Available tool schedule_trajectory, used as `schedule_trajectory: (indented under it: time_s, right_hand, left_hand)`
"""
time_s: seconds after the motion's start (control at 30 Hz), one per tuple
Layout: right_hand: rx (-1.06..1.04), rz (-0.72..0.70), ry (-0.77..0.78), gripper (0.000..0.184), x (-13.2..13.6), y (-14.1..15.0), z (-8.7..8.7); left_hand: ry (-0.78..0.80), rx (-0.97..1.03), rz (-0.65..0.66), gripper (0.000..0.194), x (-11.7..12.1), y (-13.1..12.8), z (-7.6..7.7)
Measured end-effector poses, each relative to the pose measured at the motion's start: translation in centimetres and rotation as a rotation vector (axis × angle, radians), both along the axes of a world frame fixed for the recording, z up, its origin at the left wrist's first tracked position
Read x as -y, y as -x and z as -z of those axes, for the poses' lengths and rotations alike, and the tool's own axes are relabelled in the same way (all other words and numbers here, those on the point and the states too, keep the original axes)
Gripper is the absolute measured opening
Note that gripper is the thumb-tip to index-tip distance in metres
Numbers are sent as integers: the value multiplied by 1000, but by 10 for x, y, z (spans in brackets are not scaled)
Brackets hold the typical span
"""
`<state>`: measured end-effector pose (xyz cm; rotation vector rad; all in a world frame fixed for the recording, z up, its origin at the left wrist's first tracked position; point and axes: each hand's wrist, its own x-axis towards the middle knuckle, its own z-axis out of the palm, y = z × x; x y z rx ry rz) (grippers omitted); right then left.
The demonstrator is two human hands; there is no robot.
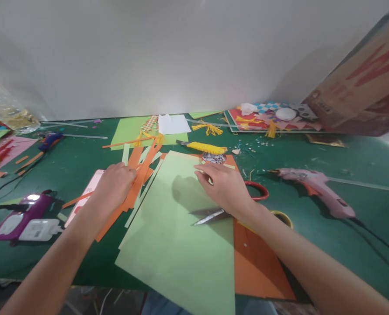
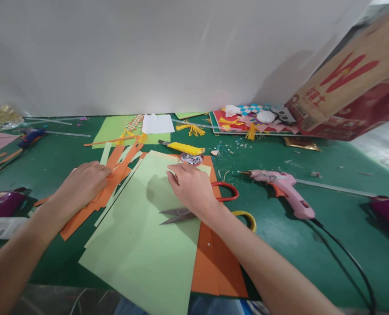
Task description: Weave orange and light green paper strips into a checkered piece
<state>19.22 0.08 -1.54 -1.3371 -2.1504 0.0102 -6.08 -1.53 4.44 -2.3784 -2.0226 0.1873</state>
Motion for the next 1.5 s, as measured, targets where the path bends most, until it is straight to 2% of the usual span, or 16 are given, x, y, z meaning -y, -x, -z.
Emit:
schedule_trajectory:
  time_s: [0.1,0.3,0.47,0.57,0.67,0.8,0.87,0.93,1.0,1.07,1.1,1.17,1.23,1.37,1.5]
  right_hand:
    - [2,-2,13,27,0,0,-1]
    - [4,-20,33,28,2,0,-3]
    - [-1,-26,36,28,3,0,-5]
    - [-41,-24,53,27,3,0,-6]
    - [-186,-73,152,25,4,2,-11]
    - [-436,-398,514,23,9,5,-24]
    - [-505,-511,715,24,11,6,-29]
    - [-564,-525,870,27,13,6,-32]
    - [-649,-497,952,31,14,7,-33]
    - [-787,-472,962,35,13,7,-33]
    - [-871,-454,959,36,13,7,-32]
    - [-1038,-414,961,38,10,6,-32]
    - [-1163,-367,968,40,8,5,-32]
    - [-1276,-285,960,42,4,3,-34]
    - [-1271,-274,973,43,3,4,-36]
  left_hand:
    - [11,-163,36,25,0,-4,-3]
    - [22,-242,32,27,-2,-9,-4]
    - [-50,-130,-16,29,-3,-6,-4]
    - [-124,-21,-94,31,2,-9,-11]
    - [-196,485,-153,25,11,-27,-19]
    - [-105,1047,-67,17,20,-65,-14]
    - [-43,1212,-27,18,21,-82,-5]
    - [-43,1284,24,17,18,-92,2]
    - [-49,1305,27,18,10,-93,5]
    - [-39,1238,-27,22,-7,-85,3]
    - [-94,1163,-53,23,-19,-77,1]
    - [-247,864,-104,26,-48,-56,-2]
    - [-268,430,-127,34,-80,-33,-3]
    - [-189,238,-123,36,-128,-5,4]
    - [-158,134,-90,29,-145,-1,16]
